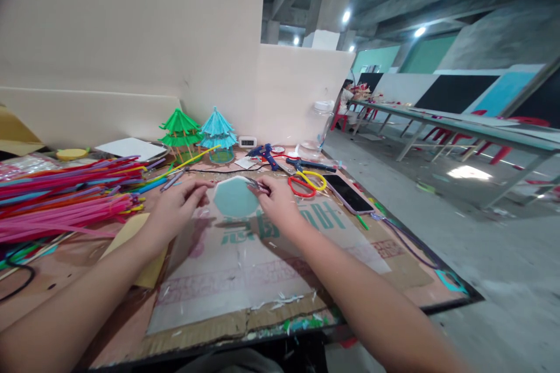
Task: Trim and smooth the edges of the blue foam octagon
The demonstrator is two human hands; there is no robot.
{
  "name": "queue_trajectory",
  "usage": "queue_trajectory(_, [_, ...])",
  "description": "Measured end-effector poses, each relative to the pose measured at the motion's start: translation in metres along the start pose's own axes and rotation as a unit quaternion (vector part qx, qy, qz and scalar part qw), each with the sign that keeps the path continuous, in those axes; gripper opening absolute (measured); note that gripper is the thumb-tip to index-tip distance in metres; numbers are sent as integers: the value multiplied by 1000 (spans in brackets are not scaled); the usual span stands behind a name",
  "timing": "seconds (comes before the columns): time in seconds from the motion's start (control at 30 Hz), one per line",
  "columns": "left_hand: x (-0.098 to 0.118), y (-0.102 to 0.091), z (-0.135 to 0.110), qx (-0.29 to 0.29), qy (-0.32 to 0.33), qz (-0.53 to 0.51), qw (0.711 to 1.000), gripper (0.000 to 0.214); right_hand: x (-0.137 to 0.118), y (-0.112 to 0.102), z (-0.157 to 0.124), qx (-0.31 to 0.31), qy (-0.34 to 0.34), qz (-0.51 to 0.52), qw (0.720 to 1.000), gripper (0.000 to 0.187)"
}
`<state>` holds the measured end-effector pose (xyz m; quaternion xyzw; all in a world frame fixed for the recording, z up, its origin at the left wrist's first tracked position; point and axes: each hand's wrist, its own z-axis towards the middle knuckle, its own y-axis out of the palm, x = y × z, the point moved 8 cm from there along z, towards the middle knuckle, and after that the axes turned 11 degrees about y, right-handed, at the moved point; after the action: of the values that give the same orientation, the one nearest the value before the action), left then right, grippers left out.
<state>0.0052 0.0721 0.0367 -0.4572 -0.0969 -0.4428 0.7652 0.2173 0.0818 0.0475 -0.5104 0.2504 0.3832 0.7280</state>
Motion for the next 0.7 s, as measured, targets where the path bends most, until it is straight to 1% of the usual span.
queue_trajectory(0.1, [1,-3,0,24,12,-3,1000,30,0,3,0,-9,0,1,1000,25])
queue_trajectory(0.23, [-1,-6,-3,13,-20,59,998,34,-1,6,-2,-16,-19,-6,1000,22])
queue_trajectory(0.3, [1,-8,-3,10,-24,92,995,39,-2,6,-3,-19,-25,-2,1000,22])
queue_trajectory(0.37, [3,-9,-4,4,-22,101,995,45,-3,4,-2,-15,-23,4,1000,23])
queue_trajectory(0.47, [2,-2,-3,-19,-14,72,997,53,-3,0,-1,-3,-18,4,1000,25])
queue_trajectory(0.53, [-1,3,-2,-23,-7,34,999,45,-4,-2,0,2,-21,3,1000,25])
queue_trajectory(0.57, [-2,4,-1,-16,-3,14,1000,40,-3,-3,0,3,-23,2,1000,25])
queue_trajectory(0.7, [-2,4,0,13,7,-22,1000,44,2,2,1,-3,-23,-8,1000,25])
